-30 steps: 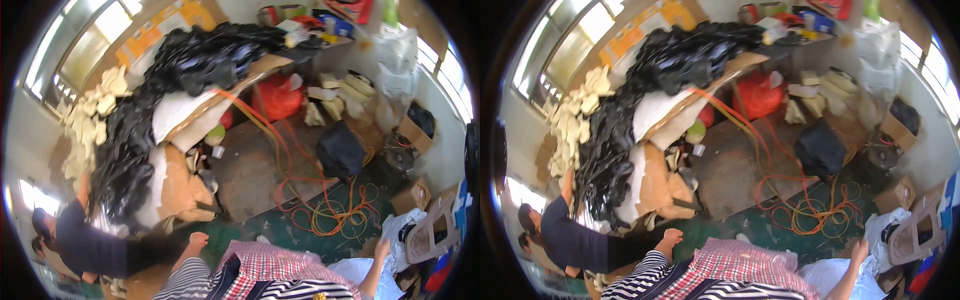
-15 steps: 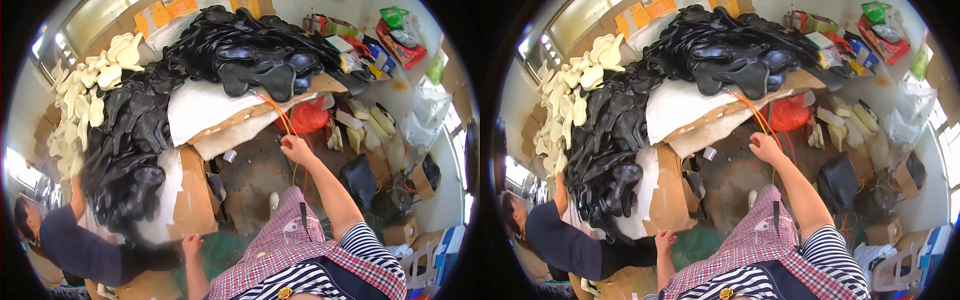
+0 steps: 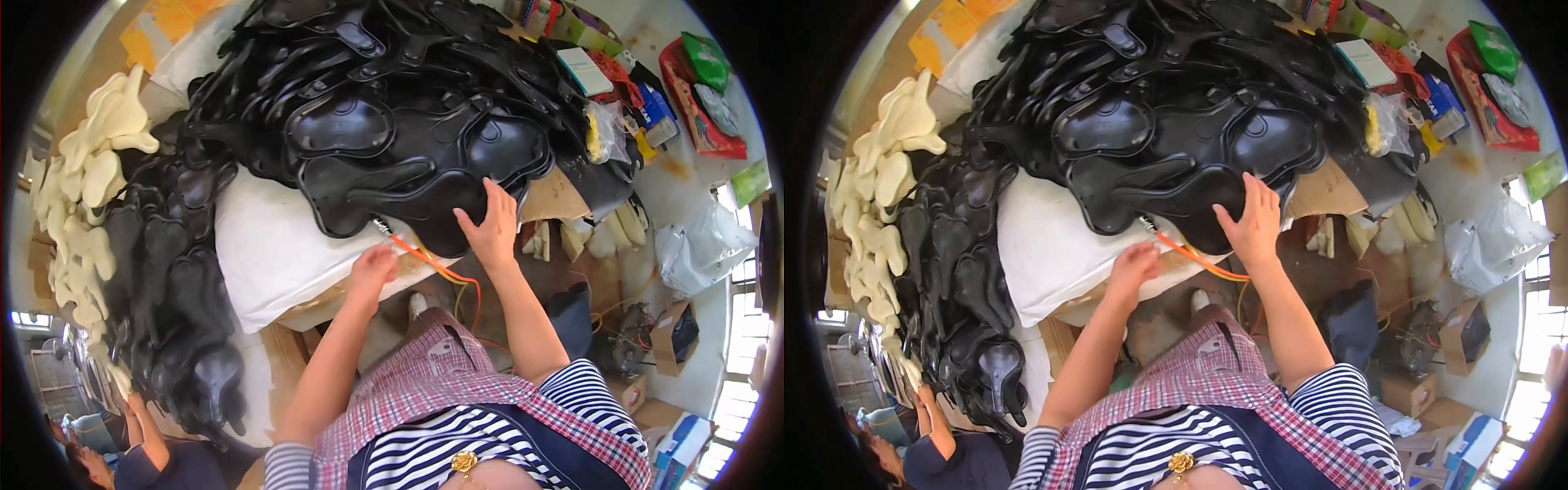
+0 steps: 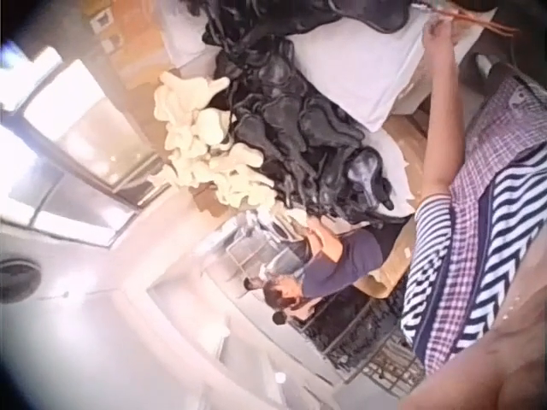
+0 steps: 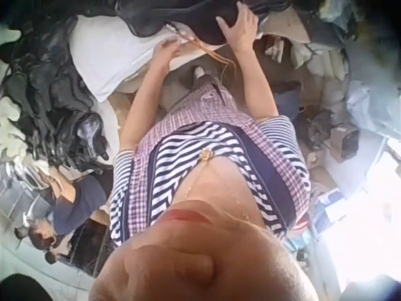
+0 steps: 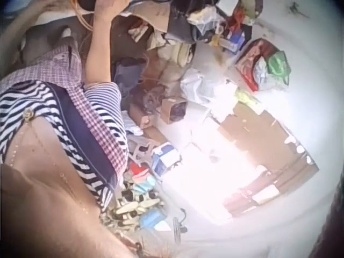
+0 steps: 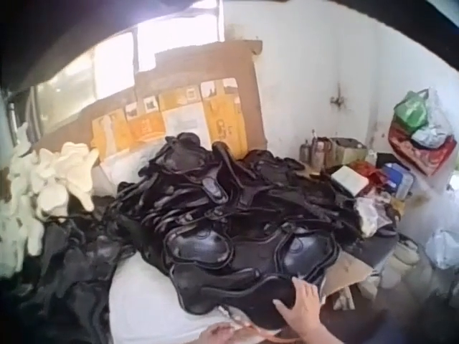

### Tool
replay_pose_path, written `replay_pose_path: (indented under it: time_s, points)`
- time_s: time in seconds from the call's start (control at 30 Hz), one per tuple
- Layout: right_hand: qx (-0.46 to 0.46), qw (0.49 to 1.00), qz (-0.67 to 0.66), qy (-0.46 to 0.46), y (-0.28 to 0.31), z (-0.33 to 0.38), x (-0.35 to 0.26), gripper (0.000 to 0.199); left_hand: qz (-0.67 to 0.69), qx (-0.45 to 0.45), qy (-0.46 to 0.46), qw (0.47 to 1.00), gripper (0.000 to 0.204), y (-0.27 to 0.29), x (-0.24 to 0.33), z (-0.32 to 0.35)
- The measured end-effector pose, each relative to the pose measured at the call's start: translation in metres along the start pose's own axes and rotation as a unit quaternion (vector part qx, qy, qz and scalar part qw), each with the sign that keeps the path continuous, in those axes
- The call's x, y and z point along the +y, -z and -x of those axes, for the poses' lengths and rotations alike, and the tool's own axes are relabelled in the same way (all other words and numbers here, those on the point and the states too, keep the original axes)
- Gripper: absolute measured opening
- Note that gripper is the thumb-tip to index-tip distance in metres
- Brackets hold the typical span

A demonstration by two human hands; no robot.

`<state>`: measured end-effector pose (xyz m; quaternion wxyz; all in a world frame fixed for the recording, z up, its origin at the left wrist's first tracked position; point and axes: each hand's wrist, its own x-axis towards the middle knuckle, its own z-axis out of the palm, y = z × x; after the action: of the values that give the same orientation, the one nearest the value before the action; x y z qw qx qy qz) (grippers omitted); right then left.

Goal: Sorting and blowing dust off bicycle saddle shells in a factory manufacturing setting.

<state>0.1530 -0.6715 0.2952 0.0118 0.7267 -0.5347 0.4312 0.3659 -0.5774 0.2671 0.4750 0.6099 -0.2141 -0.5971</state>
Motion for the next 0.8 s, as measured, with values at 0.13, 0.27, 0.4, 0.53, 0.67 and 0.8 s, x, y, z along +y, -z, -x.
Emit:
replay_pose_path:
  time_s: [0.13, 0.27, 0.4, 0.53, 0.67, 0.8]
  points:
    - [-0.108, 0.987, -0.090, -0.074, -0.005, -0.011, 0.008, 0.068, 0.114, 0.038, 0.053, 0.991, 0.032, -0.042, 0.007, -0.047]
    - [-0.113, 0.983, -0.122, -0.084, 0.009, -0.003, 0.026, 0.060, 0.084, -0.011, 0.056, 0.995, 0.036, -0.039, -0.006, -0.053]
    - [-0.092, 0.980, -0.157, -0.085, 0.033, 0.011, 0.036, 0.038, 0.121, -0.039, 0.011, 0.992, 0.035, -0.018, 0.028, -0.008]
    - [-0.243, 0.941, -0.231, 0.051, 0.016, 0.020, 0.005, 0.027, 0.109, -0.012, -0.022, 0.994, 0.036, 0.072, 0.069, 0.033]
    - [-0.291, 0.931, -0.168, 0.143, -0.049, 0.025, -0.027, 0.038, 0.118, 0.072, -0.087, 0.987, 0.036, 0.173, 0.075, 0.068]
    - [-0.323, 0.924, -0.064, 0.196, -0.083, 0.014, -0.045, 0.025, 0.157, 0.081, -0.110, 0.978, 0.036, 0.207, 0.064, 0.087]
